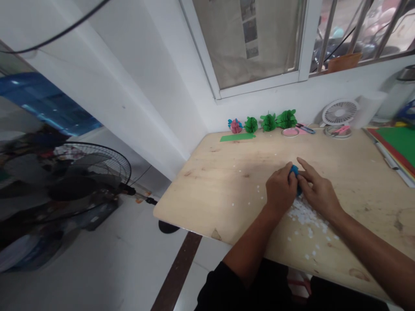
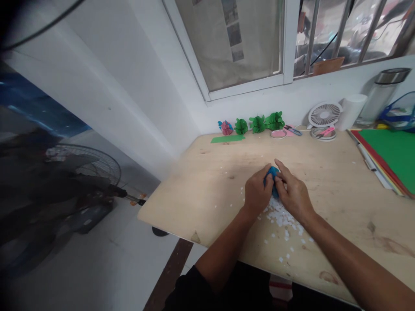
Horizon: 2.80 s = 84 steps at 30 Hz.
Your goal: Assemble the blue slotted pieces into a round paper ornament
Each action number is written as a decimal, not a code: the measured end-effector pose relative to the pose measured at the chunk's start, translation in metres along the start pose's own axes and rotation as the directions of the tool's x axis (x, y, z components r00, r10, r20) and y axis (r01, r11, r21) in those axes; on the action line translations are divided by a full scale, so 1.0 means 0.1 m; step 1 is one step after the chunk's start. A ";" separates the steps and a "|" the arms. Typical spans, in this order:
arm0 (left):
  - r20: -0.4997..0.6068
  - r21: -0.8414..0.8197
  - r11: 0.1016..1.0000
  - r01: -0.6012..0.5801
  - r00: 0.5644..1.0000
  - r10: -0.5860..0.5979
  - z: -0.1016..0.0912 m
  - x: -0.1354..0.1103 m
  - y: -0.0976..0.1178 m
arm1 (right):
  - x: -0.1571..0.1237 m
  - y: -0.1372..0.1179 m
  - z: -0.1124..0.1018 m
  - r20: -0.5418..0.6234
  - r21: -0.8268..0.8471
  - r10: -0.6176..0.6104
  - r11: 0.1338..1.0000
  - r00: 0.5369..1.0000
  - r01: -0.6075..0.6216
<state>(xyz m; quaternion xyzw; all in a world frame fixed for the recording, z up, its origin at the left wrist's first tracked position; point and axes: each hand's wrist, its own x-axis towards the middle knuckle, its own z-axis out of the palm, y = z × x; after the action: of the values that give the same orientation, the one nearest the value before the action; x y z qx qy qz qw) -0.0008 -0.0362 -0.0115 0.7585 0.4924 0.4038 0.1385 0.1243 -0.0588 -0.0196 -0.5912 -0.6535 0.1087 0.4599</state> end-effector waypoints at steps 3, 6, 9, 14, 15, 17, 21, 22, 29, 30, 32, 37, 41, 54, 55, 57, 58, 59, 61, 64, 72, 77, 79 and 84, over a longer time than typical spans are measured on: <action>0.003 -0.016 0.999 -0.031 1.000 0.031 -0.04 0.03 0.01 | 0.00 -0.02 -0.01 -0.017 0.009 -0.010 1.000 1.000 0.010; 0.001 -0.026 0.997 -0.075 0.997 0.075 -0.06 0.10 0.03 | 0.01 -0.04 -0.02 -0.053 0.018 -0.027 0.999 0.998 0.028; 0.016 -0.033 0.990 -0.140 0.990 0.141 -0.04 0.20 0.01 | 0.05 -0.02 -0.01 -0.085 0.012 -0.028 1.000 0.996 0.029; 0.048 -0.026 0.988 -0.150 0.987 0.152 0.04 0.36 -0.13 | 0.14 0.09 0.08 -0.081 0.000 -0.042 0.999 0.996 0.042; 0.054 -0.022 0.989 -0.147 0.988 0.148 0.06 0.38 -0.16 | 0.16 0.12 0.10 -0.067 0.010 -0.037 0.999 0.997 0.038; 0.064 -0.009 0.989 -0.149 0.987 0.149 0.09 0.40 -0.21 | 0.18 0.17 0.16 -0.042 0.033 -0.018 0.999 0.999 0.020; 0.045 0.015 0.988 -0.155 0.987 0.154 0.14 0.38 -0.29 | 0.16 0.24 0.25 -0.028 0.055 -0.003 0.998 1.000 0.004; 0.034 0.014 0.988 -0.152 0.988 0.151 0.14 0.37 -0.31 | 0.15 0.25 0.26 -0.025 0.060 0.000 0.998 1.000 0.001; -0.028 -0.055 0.999 -0.001 1.000 -0.001 0.16 0.34 -0.28 | 0.08 0.22 0.27 -0.006 0.112 0.043 0.993 0.999 -0.042; -0.031 -0.056 0.998 0.015 0.999 -0.016 0.16 0.34 -0.27 | 0.07 0.21 0.26 -0.010 0.115 0.051 0.992 0.999 -0.050; -0.047 -0.045 0.999 0.017 0.999 -0.019 0.17 0.33 -0.25 | 0.06 0.22 0.27 -0.017 0.109 0.056 0.993 0.998 -0.054; -0.112 0.008 0.999 -0.033 0.993 0.034 0.18 0.32 -0.27 | 0.04 0.24 0.29 -0.070 0.038 -0.023 0.999 0.997 0.026; -0.173 0.022 0.998 -0.053 0.983 0.056 0.16 0.33 -0.30 | 0.04 0.22 0.30 -0.086 -0.015 -0.083 0.997 0.993 0.082; -0.176 -0.010 0.999 -0.049 0.983 0.046 0.11 0.35 -0.30 | 0.07 0.18 0.22 -0.124 -0.012 -0.038 0.999 0.991 0.037; -0.168 -0.009 0.999 -0.047 0.985 0.045 0.11 0.35 -0.30 | 0.07 0.18 0.21 -0.135 -0.016 -0.045 0.999 0.990 0.043; -0.157 -0.005 0.999 -0.045 0.987 0.044 0.12 0.35 -0.30 | 0.09 0.18 0.20 -0.159 -0.037 -0.070 0.997 0.985 0.065; -0.155 -0.004 0.999 -0.049 0.987 0.048 0.12 0.35 -0.30 | 0.10 0.18 0.19 -0.174 -0.050 -0.083 0.996 0.981 0.075; -0.157 -0.005 0.998 -0.056 0.986 0.055 0.12 0.35 -0.31 | 0.11 0.18 0.19 -0.190 -0.063 -0.095 0.994 0.977 0.084; -0.163 -0.013 0.997 -0.075 0.984 0.072 0.12 0.36 -0.31 | 0.13 0.19 0.18 -0.217 -0.080 -0.113 0.992 0.970 0.098; -0.168 -0.027 0.994 -0.105 0.981 0.099 0.12 0.36 -0.32 | 0.14 0.24 0.20 -0.224 -0.068 -0.118 0.992 0.967 0.105; -0.147 -0.074 0.989 -0.128 0.982 0.116 0.10 0.34 -0.32 | 0.14 0.27 0.22 -0.230 -0.049 -0.083 0.996 0.970 0.074; -0.120 -0.090 0.988 -0.123 0.986 0.112 0.10 0.34 -0.31 | 0.12 0.22 0.21 -0.235 0.028 -0.015 0.999 0.972 0.022; -0.119 -0.085 0.989 -0.119 0.987 0.109 0.10 0.34 -0.31 | 0.12 0.21 0.21 -0.235 0.062 0.018 0.998 0.972 -0.004; -0.132 -0.066 0.991 -0.119 0.985 0.109 0.11 0.34 -0.32 | 0.13 0.20 0.21 -0.237 0.108 0.087 0.992 0.968 -0.063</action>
<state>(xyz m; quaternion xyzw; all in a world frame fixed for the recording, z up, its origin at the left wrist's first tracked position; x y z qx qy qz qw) -0.0061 0.0107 -0.0217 0.7525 0.4408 0.4767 0.1110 0.1242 -0.0339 -0.0387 -0.6006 -0.5639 0.0858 0.5603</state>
